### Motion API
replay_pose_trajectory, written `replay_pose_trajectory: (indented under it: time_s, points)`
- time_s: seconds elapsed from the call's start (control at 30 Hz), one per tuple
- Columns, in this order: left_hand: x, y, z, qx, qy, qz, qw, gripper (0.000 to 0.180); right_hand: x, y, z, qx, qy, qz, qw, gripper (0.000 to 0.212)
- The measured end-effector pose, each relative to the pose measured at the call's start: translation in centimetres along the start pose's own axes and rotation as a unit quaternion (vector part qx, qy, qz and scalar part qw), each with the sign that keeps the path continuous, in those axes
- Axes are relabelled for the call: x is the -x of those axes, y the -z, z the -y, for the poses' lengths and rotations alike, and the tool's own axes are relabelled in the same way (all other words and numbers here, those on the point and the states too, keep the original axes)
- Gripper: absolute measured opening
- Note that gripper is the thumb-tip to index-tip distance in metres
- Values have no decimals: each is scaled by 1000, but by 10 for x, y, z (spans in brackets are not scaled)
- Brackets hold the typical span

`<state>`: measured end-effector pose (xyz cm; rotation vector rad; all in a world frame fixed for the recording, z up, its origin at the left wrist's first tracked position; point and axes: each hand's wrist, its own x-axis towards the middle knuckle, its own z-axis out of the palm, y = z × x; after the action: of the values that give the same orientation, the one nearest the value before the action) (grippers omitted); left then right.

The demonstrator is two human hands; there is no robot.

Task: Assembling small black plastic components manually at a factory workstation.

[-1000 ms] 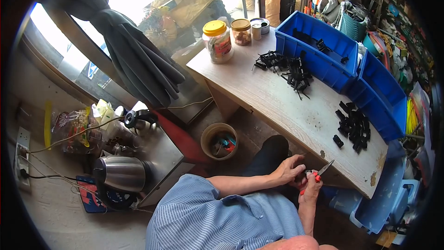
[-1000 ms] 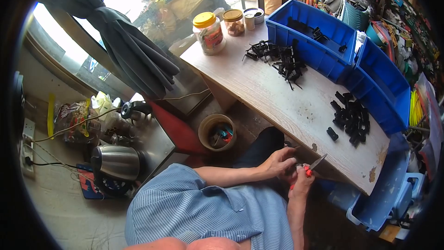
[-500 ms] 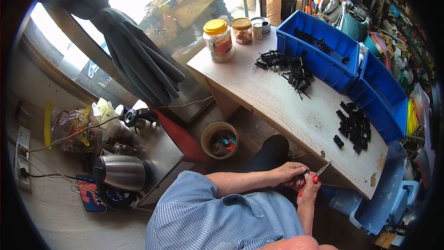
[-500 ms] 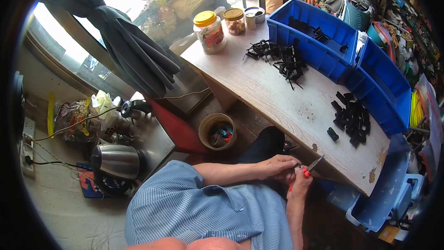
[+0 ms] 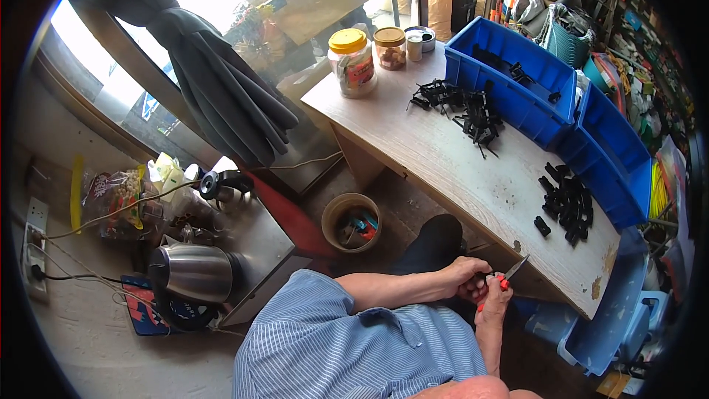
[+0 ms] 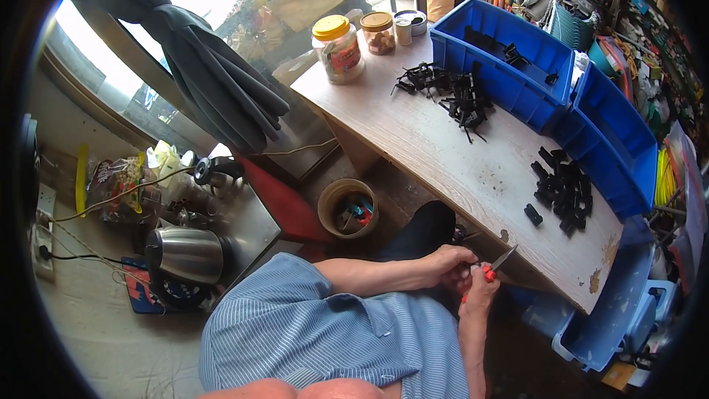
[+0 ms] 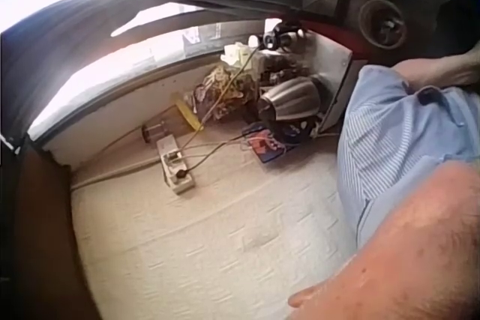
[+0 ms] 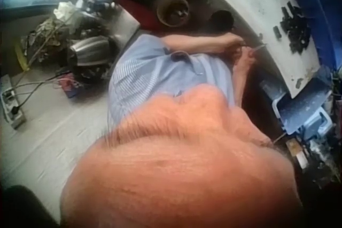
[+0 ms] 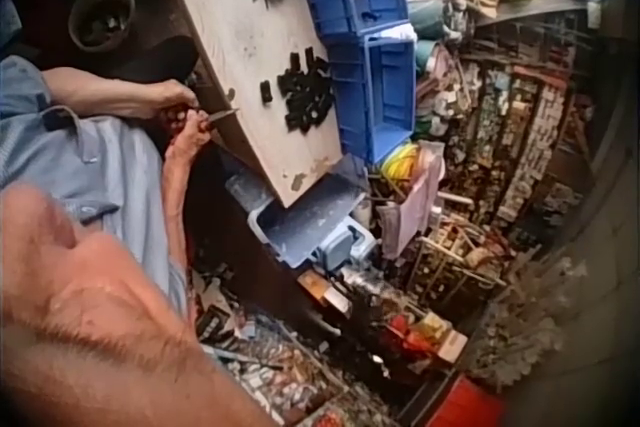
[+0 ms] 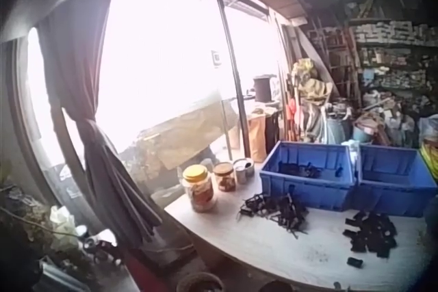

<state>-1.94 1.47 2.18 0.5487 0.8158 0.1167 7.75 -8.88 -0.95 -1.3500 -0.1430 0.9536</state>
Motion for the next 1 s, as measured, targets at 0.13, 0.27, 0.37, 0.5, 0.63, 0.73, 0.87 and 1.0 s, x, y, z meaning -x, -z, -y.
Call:
replay_pose_trajectory:
  time_s: [0.13, 0.27, 0.37, 0.5, 0.63, 0.73, 0.87, 1.0]
  points:
    - [-11, -4, 3, 13, 33, -21, 999, 29, 1, -2, 3, 10, 10, 0, 1000, 13]
    - [-26, -5, 10, 73, 45, -10, 996, 30, 6, -9, 10, 43, 19, -5, 999, 10]
    - [-32, -7, 16, 51, 48, -38, 997, 30, 11, -12, 10, 57, 23, -21, 998, 9]
    - [-30, -6, 18, 58, 74, -42, 995, 30, 13, -9, 7, 75, 14, -25, 997, 9]
    - [-13, -5, 4, 18, 22, 16, 999, 20, 18, -17, 20, 74, 20, -33, 997, 9]
    - [-16, 6, 6, -56, -65, 61, 994, 16, 6, -7, 17, 40, 30, -11, 999, 9]
    - [-5, 9, 4, -108, -170, 129, 971, 26, -10, 9, 7, -14, 43, -3, 999, 10]
    - [14, 18, -6, -150, -226, 206, 940, 38, -10, 10, 9, -52, 37, -2, 998, 9]
